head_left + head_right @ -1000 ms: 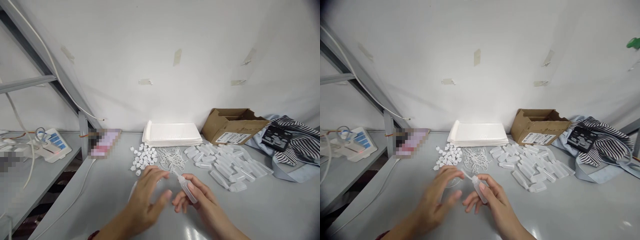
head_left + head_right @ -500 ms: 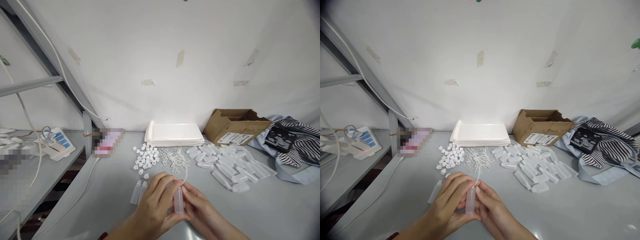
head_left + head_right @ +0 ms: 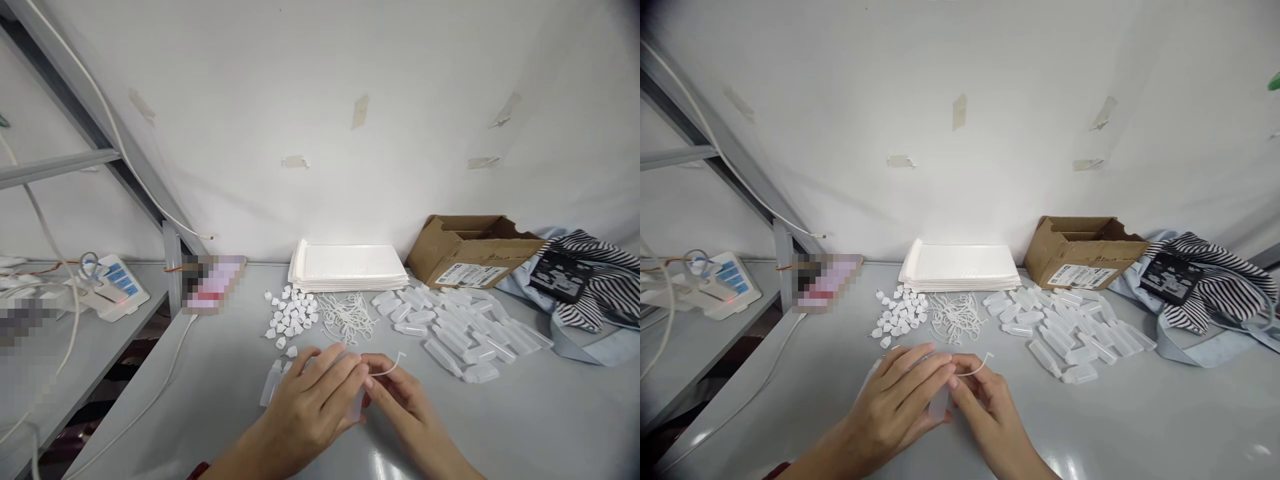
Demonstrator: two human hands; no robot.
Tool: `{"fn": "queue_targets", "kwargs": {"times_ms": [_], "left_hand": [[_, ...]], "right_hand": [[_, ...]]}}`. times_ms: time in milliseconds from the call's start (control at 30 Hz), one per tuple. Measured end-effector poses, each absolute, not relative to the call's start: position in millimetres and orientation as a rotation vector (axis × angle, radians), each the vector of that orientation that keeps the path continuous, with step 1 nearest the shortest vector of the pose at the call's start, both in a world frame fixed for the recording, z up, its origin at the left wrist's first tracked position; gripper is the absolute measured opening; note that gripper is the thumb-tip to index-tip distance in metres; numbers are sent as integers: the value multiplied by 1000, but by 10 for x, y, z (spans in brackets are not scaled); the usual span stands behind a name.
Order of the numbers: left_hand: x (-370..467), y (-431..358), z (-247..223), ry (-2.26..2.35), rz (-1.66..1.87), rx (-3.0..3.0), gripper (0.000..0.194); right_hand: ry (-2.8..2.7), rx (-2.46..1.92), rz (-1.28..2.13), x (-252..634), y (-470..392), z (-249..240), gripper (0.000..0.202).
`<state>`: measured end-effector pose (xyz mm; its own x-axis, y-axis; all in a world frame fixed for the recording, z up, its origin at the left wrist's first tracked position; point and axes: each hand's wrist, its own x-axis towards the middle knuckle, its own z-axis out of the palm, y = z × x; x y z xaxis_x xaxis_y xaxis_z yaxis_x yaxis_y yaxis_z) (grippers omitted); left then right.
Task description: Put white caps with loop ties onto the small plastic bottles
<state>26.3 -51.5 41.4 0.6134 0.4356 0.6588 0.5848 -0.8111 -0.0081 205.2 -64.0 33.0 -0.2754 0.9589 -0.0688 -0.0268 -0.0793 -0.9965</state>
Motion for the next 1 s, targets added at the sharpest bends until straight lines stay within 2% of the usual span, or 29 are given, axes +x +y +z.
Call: {"fn": "queue_targets", "kwargs": {"times_ms": [167,367,567,767,1000], "left_hand": [[281,-516,378,-928,-1000,-2741,42],[292,-548,395,-1070,-970,-2868,45],[243,-457,413,-1083,-952,-2930,66],[181,-462,486,-1169,-879,-3072,66],[199,-536,442,-1279,-848,-3061,68]], "right_hand": [[-1320,-1132,1526,2065,-621,326,26],[-1289,-1149,1605,2069,-603,332,27],[-1216,-1142,1594,2082,-562,320,24],[-1162,-1058,1585,2089,-541,301,18],[-1186,-1144,1540,2085,-553,259,21]]}}
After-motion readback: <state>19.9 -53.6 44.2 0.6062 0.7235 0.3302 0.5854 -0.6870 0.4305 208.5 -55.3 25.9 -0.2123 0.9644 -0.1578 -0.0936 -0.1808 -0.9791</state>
